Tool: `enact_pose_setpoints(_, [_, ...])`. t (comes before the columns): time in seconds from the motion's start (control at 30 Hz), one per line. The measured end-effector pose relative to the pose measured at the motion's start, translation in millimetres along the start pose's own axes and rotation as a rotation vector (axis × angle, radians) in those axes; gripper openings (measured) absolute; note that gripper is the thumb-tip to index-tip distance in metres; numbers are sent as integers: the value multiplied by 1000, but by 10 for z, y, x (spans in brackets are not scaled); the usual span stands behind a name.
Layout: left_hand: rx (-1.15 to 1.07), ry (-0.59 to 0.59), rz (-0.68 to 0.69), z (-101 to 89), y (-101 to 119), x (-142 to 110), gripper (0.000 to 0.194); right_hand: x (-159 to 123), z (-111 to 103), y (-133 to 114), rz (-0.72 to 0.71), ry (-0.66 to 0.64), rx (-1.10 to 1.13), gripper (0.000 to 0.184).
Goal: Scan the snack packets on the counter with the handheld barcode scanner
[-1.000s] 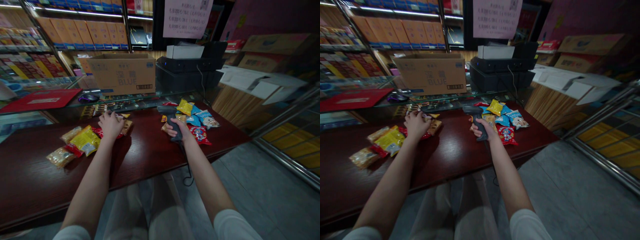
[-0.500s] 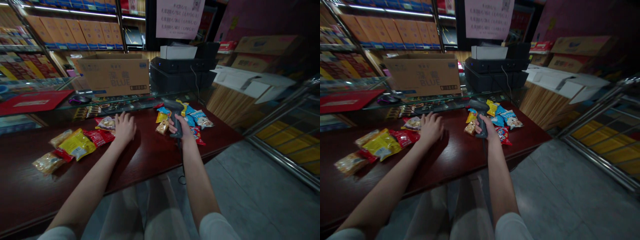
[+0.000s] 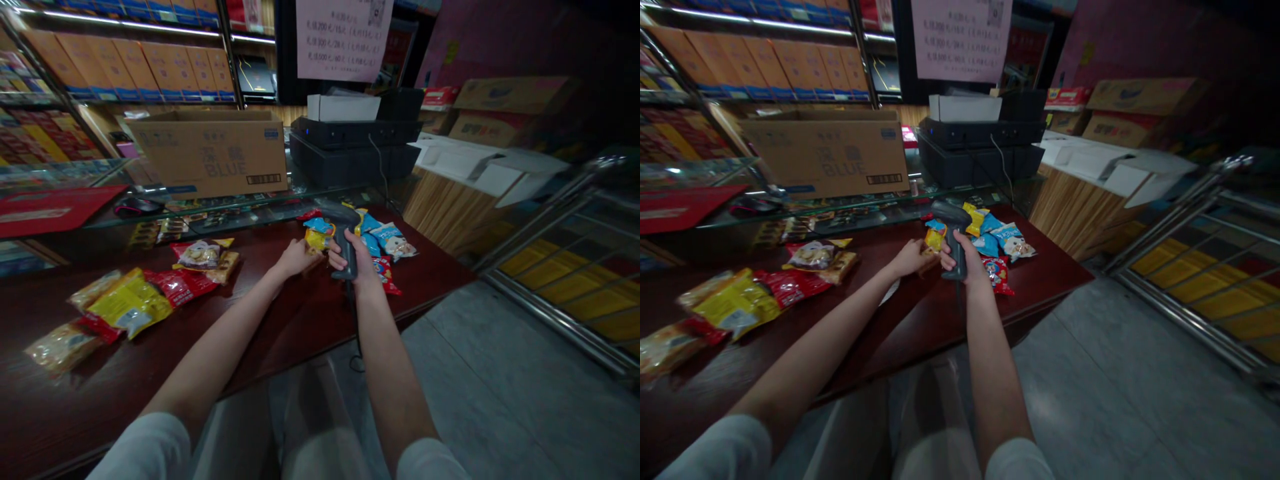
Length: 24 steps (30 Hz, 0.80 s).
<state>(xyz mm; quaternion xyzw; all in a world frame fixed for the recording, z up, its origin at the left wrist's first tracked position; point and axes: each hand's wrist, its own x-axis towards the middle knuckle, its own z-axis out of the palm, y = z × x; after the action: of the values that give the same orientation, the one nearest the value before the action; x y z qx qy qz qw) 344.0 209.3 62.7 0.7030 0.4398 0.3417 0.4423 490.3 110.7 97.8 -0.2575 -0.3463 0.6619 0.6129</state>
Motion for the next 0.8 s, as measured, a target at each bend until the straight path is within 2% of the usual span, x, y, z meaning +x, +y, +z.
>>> enact_pose_setpoints(0.1, [-206,13,-104,-169,-27,-59,28,-2,15,7,16,-12,-20,28])
enact_pose_setpoints(0.2, [-625,-56,-262,-403,7,-148,18,-4,34,27,2,-6,-83,27])
enact_pose_setpoints(0.27, [-893,-109,-354,-566,41,-225,21,-5,49,55,-5,-30,-130,29])
enact_pose_setpoints(0.37, [-1113,-80,-396,-760,56,-337,35,-6,75,117,54,-105,-189,36])
enact_pose_setpoints(0.5, [-1216,-34,-346,-869,-15,-418,49,-2,112,210,150,-162,-241,39])
enact_pose_setpoints(0.67, [-1237,38,-338,-869,-86,-415,40,10,120,267,203,-192,-261,42])
enact_pose_setpoints(0.8, [-1260,134,-261,-884,-78,-397,39,13,88,274,258,-227,-267,42])
